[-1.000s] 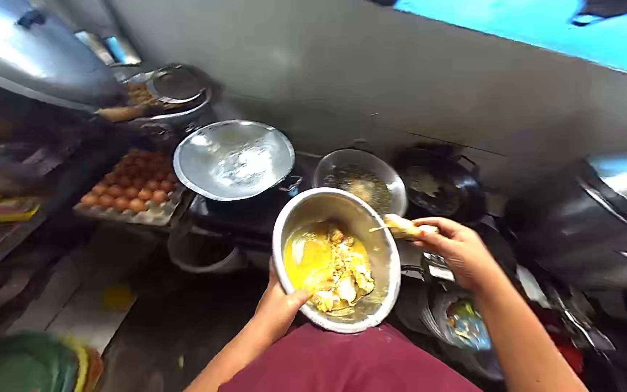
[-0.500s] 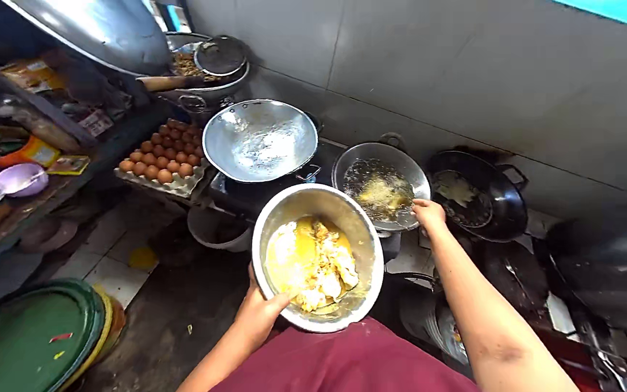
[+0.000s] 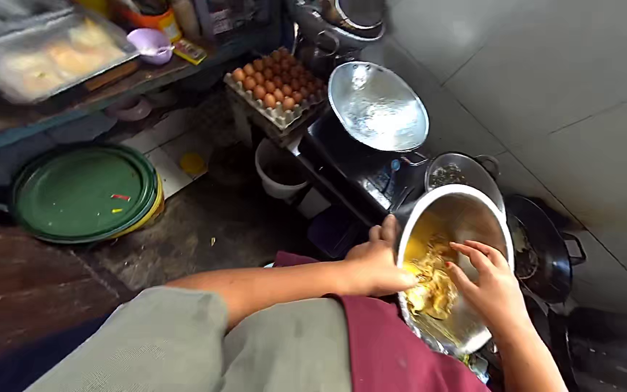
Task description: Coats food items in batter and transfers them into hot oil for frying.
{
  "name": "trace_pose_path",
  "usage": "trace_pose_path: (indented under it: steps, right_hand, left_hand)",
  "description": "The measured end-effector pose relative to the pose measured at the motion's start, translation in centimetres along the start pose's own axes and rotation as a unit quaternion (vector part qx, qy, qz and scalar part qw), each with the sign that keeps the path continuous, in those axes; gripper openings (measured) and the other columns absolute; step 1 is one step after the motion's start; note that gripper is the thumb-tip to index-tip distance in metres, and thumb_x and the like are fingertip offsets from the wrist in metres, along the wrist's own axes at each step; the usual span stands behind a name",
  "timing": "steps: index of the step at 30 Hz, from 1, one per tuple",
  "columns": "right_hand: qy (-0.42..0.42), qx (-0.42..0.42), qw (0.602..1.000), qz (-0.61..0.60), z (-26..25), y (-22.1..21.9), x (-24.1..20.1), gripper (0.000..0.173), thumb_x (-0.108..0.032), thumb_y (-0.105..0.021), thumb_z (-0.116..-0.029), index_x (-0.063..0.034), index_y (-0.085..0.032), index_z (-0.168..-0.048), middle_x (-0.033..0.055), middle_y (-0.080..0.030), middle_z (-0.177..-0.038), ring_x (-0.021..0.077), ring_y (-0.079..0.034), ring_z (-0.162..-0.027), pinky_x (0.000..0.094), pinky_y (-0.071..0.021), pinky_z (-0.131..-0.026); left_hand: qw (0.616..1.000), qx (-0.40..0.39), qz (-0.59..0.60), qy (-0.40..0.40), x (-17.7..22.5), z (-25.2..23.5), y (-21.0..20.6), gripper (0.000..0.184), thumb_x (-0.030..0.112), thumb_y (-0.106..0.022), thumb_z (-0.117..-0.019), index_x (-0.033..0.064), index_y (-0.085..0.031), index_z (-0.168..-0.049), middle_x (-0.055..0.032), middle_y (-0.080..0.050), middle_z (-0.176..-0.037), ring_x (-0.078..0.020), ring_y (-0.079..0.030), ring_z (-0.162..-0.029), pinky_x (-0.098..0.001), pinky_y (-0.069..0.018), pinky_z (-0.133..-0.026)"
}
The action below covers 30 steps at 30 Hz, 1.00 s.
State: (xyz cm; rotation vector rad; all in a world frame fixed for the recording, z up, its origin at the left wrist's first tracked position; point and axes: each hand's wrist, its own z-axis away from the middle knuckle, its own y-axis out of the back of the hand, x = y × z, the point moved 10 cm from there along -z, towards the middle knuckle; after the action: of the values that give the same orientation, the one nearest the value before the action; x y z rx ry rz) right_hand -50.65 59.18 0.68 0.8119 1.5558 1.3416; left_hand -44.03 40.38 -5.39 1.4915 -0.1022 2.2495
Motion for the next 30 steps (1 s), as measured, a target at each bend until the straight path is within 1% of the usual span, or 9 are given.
trace_pose_path:
  steps: [2, 5, 11, 17, 20, 23, 25, 28, 30]
  right_hand:
    - [-0.049, -0.064, 0.995, 0.055, 0.2, -2.8, -1.3, 0.063, -0.034, -0.078, -0.0874, -0.0034, -0.06, -0.139, 0.0354, -0.046, -0.146, 0.0547, -0.049, -0.132, 0.071, -0.0426, -0.103]
    - [-0.086, -0.106, 0.988, 0.066, 1.0, -5.0, -3.5, 0.071, -0.034, -0.082, -0.0853, 0.0014, -0.055, -0.141, 0.0399, -0.044, -0.145, 0.0586, -0.047, -0.131, 0.0721, -0.0407, -0.104]
    - [-0.084, -0.147, 0.979, 0.111, 3.1, -5.4, -8.4, 0.055, -0.028, -0.079, -0.0887, -0.0034, -0.06, -0.134, 0.0345, -0.054, -0.135, 0.0534, -0.056, -0.122, 0.0715, -0.0457, -0.095]
    - [-0.031, -0.192, 0.977, 0.088, 7.1, -6.3, -15.0, 0.058, -0.025, -0.073, -0.0891, -0.0091, -0.057, -0.143, 0.0231, -0.071, -0.118, 0.0438, -0.067, -0.111, 0.0682, -0.0499, -0.093]
    - [-0.058, -0.146, 0.987, -0.008, 9.3, -5.1, -14.9, 0.05, -0.025, -0.072, -0.0902, -0.0144, -0.061, -0.138, 0.0173, -0.073, -0.114, 0.036, -0.07, -0.107, 0.0631, -0.0527, -0.093]
    - [-0.111, -0.051, 0.989, -0.089, 11.8, -3.0, -13.2, 0.046, -0.021, -0.067, -0.098, -0.0136, -0.057, -0.143, 0.0177, -0.073, -0.113, 0.0365, -0.071, -0.104, 0.0629, -0.0546, -0.093]
    - [-0.122, 0.003, 0.987, -0.104, 14.8, -2.3, -11.9, 0.045, -0.016, -0.067, -0.0989, -0.0121, -0.056, -0.142, 0.0152, -0.073, -0.117, 0.0347, -0.072, -0.105, 0.0616, -0.0553, -0.093]
    - [-0.139, -0.035, 0.984, -0.102, 20.3, -3.0, -10.2, 0.041, -0.023, -0.073, -0.0957, -0.0082, -0.064, -0.133, 0.0166, -0.068, -0.125, 0.0342, -0.069, -0.111, 0.0605, -0.0546, -0.097]
    - [-0.179, -0.118, 0.973, -0.091, 24.5, -4.5, -9.3, 0.054, -0.036, -0.081, -0.0884, -0.0124, -0.065, -0.134, 0.0217, -0.063, -0.13, 0.0411, -0.063, -0.117, 0.0656, -0.0503, -0.097]
  left_hand:
    - [0.999, -0.031, -0.015, -0.013, -0.3, 1.4, 0.0, 0.115, 0.035, -0.076, -0.0852, 0.0141, 0.004, -0.165, -0.0232, -0.022, -0.164, -0.0372, -0.062, -0.115, -0.0563, -0.053, -0.09]
    - [0.998, -0.052, -0.012, -0.023, -1.0, 3.8, 0.4, 0.113, 0.04, -0.073, -0.0882, 0.0113, 0.005, -0.165, -0.0246, -0.02, -0.165, -0.037, -0.062, -0.114, -0.0546, -0.0526, -0.09]
    - [0.998, -0.043, 0.024, -0.034, -3.2, 8.5, 1.4, 0.114, 0.039, -0.074, -0.0883, 0.0126, 0.006, -0.165, -0.0253, -0.017, -0.165, -0.0373, -0.062, -0.114, -0.0544, -0.0523, -0.09]
    - [1.0, -0.017, 0.001, -0.026, -5.0, 14.0, 0.4, 0.109, 0.038, -0.073, -0.0894, 0.0132, 0.002, -0.165, -0.0199, -0.016, -0.168, -0.0358, -0.061, -0.118, -0.0558, -0.0515, -0.093]
    - [1.0, -0.002, 0.009, -0.029, -6.3, 16.3, -2.1, 0.114, 0.034, -0.075, -0.0829, 0.0194, 0.003, -0.165, -0.0181, -0.025, -0.165, -0.0335, -0.058, -0.125, -0.057, -0.05, -0.097]
    - [1.0, -0.007, 0.001, -0.028, -7.8, 18.6, -4.2, 0.119, 0.03, -0.074, -0.0765, 0.0196, 0.005, -0.165, -0.0178, -0.032, -0.161, -0.0286, -0.056, -0.129, -0.0551, -0.0493, -0.101]
    - [0.999, -0.015, 0.023, -0.021, -9.2, 19.8, -5.4, 0.119, 0.028, -0.074, -0.0711, 0.0188, 0.0, -0.164, -0.0146, -0.049, -0.148, -0.0207, -0.061, -0.122, -0.0476, -0.0517, -0.1]
    - [0.996, -0.023, 0.089, -0.012, -9.9, 21.0, -7.2, 0.114, 0.02, -0.075, -0.0693, 0.0089, -0.009, -0.161, -0.0137, -0.059, -0.132, -0.012, -0.065, -0.112, -0.0341, -0.0553, -0.096]
    - [0.996, -0.038, 0.078, -0.009, -9.6, 21.4, -8.5, 0.111, 0.019, -0.073, -0.0685, 0.0058, -0.011, -0.16, -0.0133, -0.06, -0.129, -0.0109, -0.065, -0.11, -0.0326, -0.0552, -0.094]
